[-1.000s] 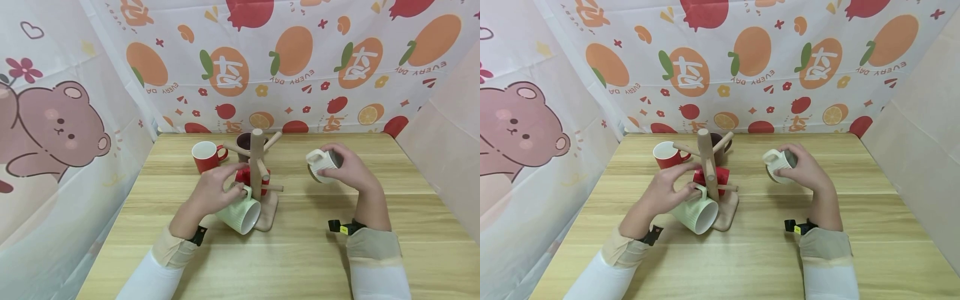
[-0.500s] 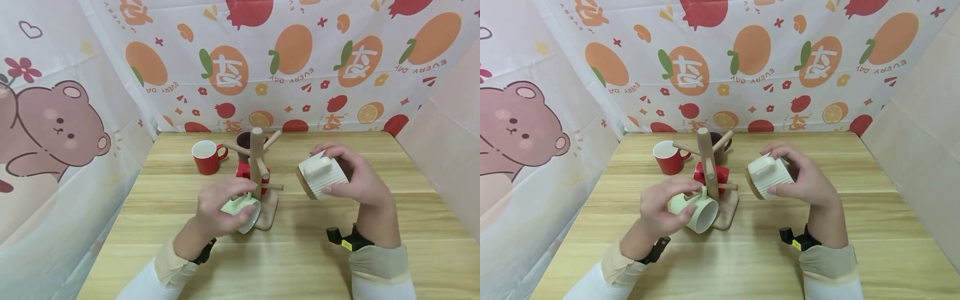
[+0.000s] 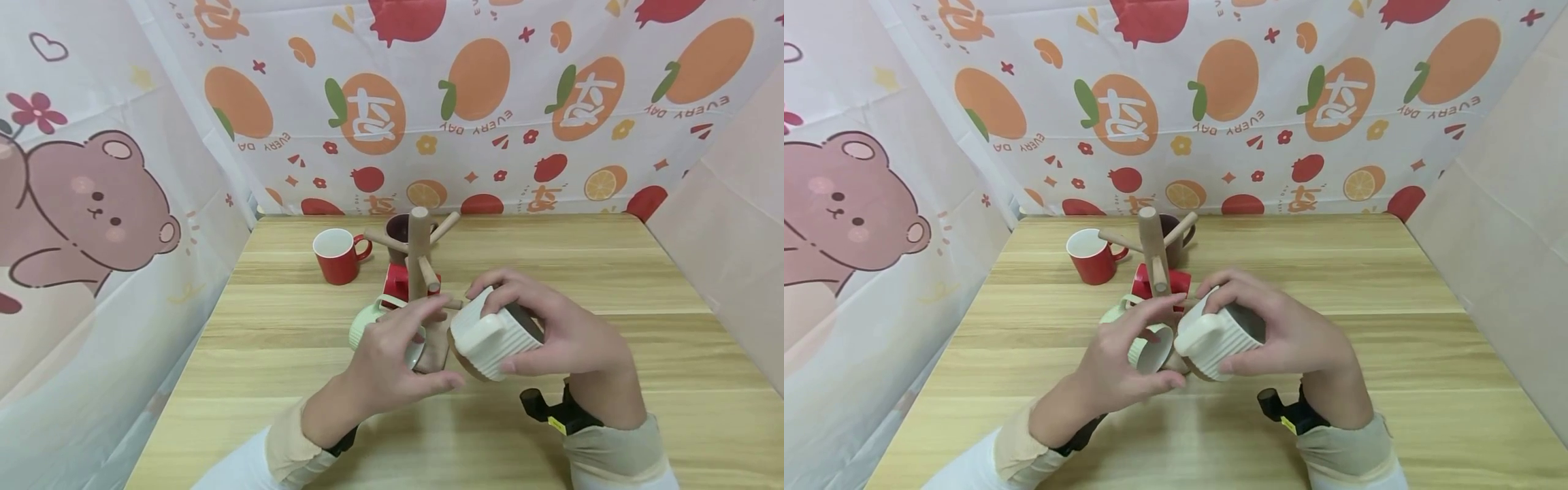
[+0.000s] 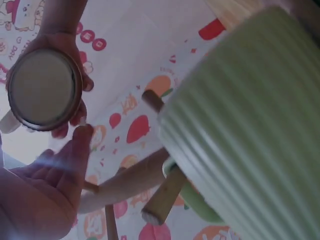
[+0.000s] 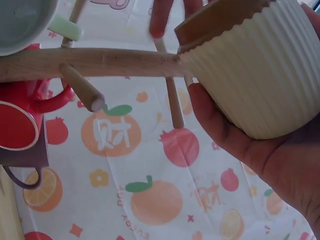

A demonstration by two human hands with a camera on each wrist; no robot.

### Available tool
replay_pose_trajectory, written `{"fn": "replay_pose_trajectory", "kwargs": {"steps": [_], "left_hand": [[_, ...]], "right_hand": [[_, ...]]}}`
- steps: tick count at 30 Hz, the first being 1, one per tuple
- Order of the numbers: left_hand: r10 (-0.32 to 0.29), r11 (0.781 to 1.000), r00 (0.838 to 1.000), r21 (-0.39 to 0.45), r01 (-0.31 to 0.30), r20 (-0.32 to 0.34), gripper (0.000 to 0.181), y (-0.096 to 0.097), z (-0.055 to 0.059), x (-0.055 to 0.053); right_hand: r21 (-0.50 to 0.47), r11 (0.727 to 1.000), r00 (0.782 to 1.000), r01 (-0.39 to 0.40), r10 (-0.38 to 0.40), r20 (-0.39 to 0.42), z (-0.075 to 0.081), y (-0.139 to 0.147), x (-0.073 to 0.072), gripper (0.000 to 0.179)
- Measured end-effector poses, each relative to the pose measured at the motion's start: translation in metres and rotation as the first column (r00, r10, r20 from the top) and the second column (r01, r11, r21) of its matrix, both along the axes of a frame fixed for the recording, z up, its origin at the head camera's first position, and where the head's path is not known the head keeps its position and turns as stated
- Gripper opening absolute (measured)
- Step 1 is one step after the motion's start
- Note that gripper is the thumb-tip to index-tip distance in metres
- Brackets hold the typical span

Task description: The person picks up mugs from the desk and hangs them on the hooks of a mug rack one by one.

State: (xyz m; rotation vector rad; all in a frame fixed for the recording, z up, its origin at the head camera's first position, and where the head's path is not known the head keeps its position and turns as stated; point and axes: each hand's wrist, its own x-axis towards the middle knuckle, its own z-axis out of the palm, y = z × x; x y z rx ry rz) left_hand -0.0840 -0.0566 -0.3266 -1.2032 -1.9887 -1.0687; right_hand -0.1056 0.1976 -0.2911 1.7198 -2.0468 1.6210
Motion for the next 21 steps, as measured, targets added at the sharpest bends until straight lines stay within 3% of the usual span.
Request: {"fn": "replay_pose_trajectory", "kwargs": {"steps": [5,7,11,14,16,17,21], "left_hand": [[0.050,0.989,0.977,-0.147,-0.019,0.208,0.091,0.005,-0.008,0.005],[0.058,0.984,0.966,-0.175,-0.014,0.250,0.091,0.007,-0.010,0.006],[0.064,0.987,0.958,-0.160,-0.019,0.280,0.082,0.011,-0.015,0.005],[0.042,0.995,0.947,-0.098,-0.011,0.320,0.074,0.011,-0.018,0.004],[0.010,0.999,0.920,-0.047,0.010,0.393,0.069,0.012,-0.019,0.004],[-0.001,1.000,0.898,-0.026,0.014,0.440,0.067,0.012,-0.019,0.005],[-0.025,0.999,0.785,0.038,0.003,0.619,0.058,0.013,-0.019,0.007]], "right_hand": [[0.055,0.997,0.999,0.045,-0.046,0.006,-0.003,-0.008,0.001,0.058],[0.066,0.997,0.999,0.044,-0.044,0.000,-0.003,-0.012,0.001,0.056],[0.090,0.995,0.999,0.042,-0.042,-0.008,-0.004,-0.018,0.002,0.053],[0.143,0.985,0.995,0.098,-0.098,-0.001,-0.003,-0.021,0.005,0.055],[0.205,0.967,0.988,0.151,-0.153,-0.004,-0.002,-0.022,0.007,0.058],[0.243,0.953,0.982,0.183,-0.186,-0.010,-0.001,-0.023,0.008,0.060],[0.362,0.888,0.956,0.284,-0.292,-0.032,-0.002,-0.026,0.009,0.061]]}}
